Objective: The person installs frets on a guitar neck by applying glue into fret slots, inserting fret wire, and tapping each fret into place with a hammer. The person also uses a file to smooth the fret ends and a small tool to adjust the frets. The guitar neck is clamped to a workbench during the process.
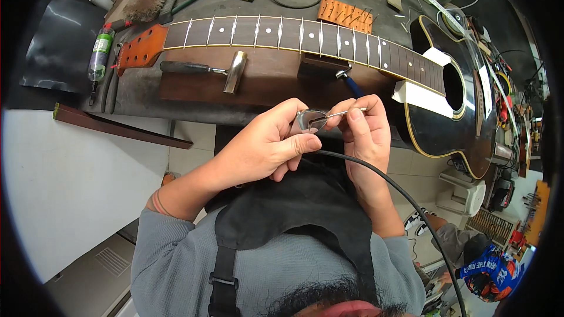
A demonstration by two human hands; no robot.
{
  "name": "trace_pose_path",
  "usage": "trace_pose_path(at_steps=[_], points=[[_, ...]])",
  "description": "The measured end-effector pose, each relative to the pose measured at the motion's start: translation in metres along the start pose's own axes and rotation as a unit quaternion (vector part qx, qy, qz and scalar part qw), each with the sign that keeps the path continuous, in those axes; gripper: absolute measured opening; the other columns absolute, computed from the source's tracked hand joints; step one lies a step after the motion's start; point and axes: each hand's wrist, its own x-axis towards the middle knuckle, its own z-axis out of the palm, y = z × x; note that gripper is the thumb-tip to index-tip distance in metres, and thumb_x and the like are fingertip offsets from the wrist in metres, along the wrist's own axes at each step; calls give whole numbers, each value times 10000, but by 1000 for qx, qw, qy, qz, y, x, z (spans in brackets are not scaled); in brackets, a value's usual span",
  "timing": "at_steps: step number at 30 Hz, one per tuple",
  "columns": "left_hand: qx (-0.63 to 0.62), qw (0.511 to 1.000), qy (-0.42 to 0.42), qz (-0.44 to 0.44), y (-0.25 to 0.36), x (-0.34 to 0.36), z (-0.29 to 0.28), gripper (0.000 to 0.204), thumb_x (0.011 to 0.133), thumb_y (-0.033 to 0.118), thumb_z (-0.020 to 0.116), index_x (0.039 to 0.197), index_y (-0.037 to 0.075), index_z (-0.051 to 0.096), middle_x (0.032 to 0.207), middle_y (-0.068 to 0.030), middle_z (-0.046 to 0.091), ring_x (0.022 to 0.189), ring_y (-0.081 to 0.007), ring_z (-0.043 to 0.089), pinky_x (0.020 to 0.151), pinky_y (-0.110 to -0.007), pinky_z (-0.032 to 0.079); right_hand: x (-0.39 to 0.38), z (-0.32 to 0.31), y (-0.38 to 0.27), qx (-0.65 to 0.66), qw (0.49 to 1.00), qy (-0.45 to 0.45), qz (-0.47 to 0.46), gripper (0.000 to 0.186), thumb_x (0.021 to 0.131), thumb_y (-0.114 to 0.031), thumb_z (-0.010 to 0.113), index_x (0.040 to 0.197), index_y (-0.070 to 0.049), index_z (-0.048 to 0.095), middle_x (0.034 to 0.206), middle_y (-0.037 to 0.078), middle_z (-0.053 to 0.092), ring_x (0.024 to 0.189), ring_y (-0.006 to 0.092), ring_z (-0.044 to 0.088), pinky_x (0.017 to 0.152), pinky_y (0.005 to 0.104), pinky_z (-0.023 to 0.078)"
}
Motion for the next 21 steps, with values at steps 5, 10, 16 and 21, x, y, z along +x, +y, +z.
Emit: trace_pose_path(at_steps=[5, 10, 16, 21], points=[[-26, 999, -32, -3, -1, 0, -5, 295, 1197, 226, 656, 1394, 29, 562, 835, -59, 692, 563, -84, 603, 497, -234, 463, 1, -2, 2, 6, 1000, -3, 2, 88, 1205, -115, 591, 1228, -47, 539, 1127, 147, 750, 1023, 186, 739, 973, 387, 629], [-48, 998, -50, 9, -6, 0, -6, 335, 1212, 177, 599, 1494, 16, 516, 874, -95, 702, 564, -99, 588, 535, -245, 483, 3, -3, 1, 5, 1000, -2, -1, 91, 1206, -118, 592, 1227, -47, 540, 1132, 148, 747, 1022, 183, 736, 977, 387, 627], [-69, 995, -64, 20, -8, 0, -7, 423, 1213, 143, 565, 1597, 15, 443, 959, -143, 712, 604, -110, 602, 553, -250, 500, 2, -5, 3, 4, 1000, -1, 4, 90, 1203, -118, 596, 1223, -48, 542, 1136, 145, 746, 1022, 176, 733, 980, 385, 625], [-78, 994, -68, 32, -6, -1, -6, 454, 1208, 130, 539, 1630, 14, 417, 985, -159, 714, 611, -114, 609, 562, -248, 508, 2, -5, 3, 10, 1000, -2, 3, 83, 1202, -110, 592, 1223, -48, 542, 1138, 142, 746, 1021, 174, 731, 984, 386, 625]])
